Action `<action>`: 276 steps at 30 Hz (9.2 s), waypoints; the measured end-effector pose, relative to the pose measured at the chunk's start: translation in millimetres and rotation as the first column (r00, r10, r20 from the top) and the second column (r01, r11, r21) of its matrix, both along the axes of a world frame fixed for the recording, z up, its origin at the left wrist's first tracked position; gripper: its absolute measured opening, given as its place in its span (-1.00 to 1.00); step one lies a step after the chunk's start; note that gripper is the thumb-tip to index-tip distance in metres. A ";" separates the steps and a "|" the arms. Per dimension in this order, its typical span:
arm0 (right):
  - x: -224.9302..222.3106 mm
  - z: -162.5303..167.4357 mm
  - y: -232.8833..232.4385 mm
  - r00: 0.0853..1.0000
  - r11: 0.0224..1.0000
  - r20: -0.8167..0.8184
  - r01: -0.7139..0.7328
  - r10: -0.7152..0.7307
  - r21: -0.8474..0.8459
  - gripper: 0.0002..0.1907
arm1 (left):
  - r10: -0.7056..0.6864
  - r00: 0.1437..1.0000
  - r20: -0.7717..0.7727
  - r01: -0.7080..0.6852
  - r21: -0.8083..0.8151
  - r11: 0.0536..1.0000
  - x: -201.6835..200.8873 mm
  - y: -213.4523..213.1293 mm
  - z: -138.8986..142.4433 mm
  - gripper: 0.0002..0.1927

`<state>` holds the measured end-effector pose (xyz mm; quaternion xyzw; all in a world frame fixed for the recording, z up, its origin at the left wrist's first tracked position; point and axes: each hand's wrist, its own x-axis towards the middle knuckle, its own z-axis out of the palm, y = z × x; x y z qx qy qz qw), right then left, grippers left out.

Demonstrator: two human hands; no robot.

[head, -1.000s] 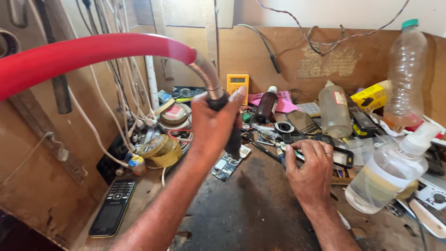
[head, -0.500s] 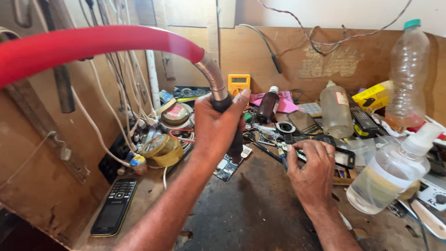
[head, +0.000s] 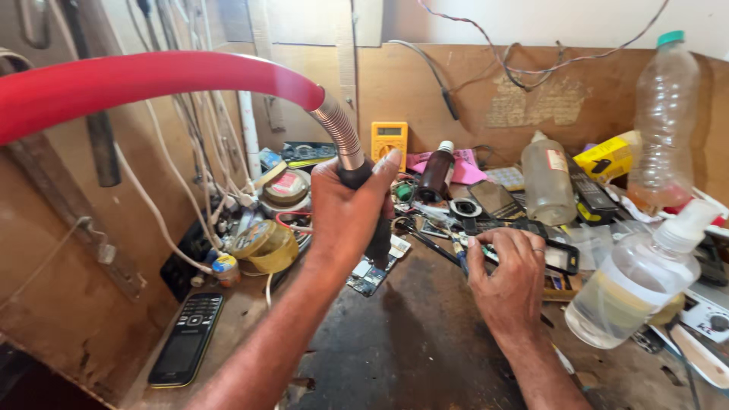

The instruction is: The person uses a hot air gun to heat a small circuit board on a cluttered workbench, then sets the tool down and manipulates the board with both hands, turning it over and handling a small component. The person also picks up a small black rectangular object and examines it.

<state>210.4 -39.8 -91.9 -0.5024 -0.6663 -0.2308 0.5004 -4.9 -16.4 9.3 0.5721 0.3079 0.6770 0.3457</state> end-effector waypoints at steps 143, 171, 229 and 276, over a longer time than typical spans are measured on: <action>0.7 -1.7 -0.1 1.000 1.000 -0.018 -0.010 0.010 0.010 -0.90 | 0.103 0.995 -0.015 -0.102 0.013 0.995 4.6 -4.0 -1.1 -0.64; -1.0 0.4 -0.5 1.000 1.000 -0.029 -0.006 0.007 0.017 -0.90 | 0.016 1.000 -0.017 -0.015 0.047 0.999 4.4 -3.9 0.5 -0.70; 0.5 -2.0 0.3 1.000 1.000 -0.023 0.008 -0.008 -0.012 -0.89 | 0.113 0.993 -0.039 -0.114 -0.038 0.993 9.8 -7.2 -1.9 -0.62; 1.3 -1.4 -1.1 1.000 1.000 -0.017 0.008 -0.008 0.015 -0.89 | 0.146 0.983 0.115 -0.147 -0.002 0.989 11.0 15.6 -14.5 -0.64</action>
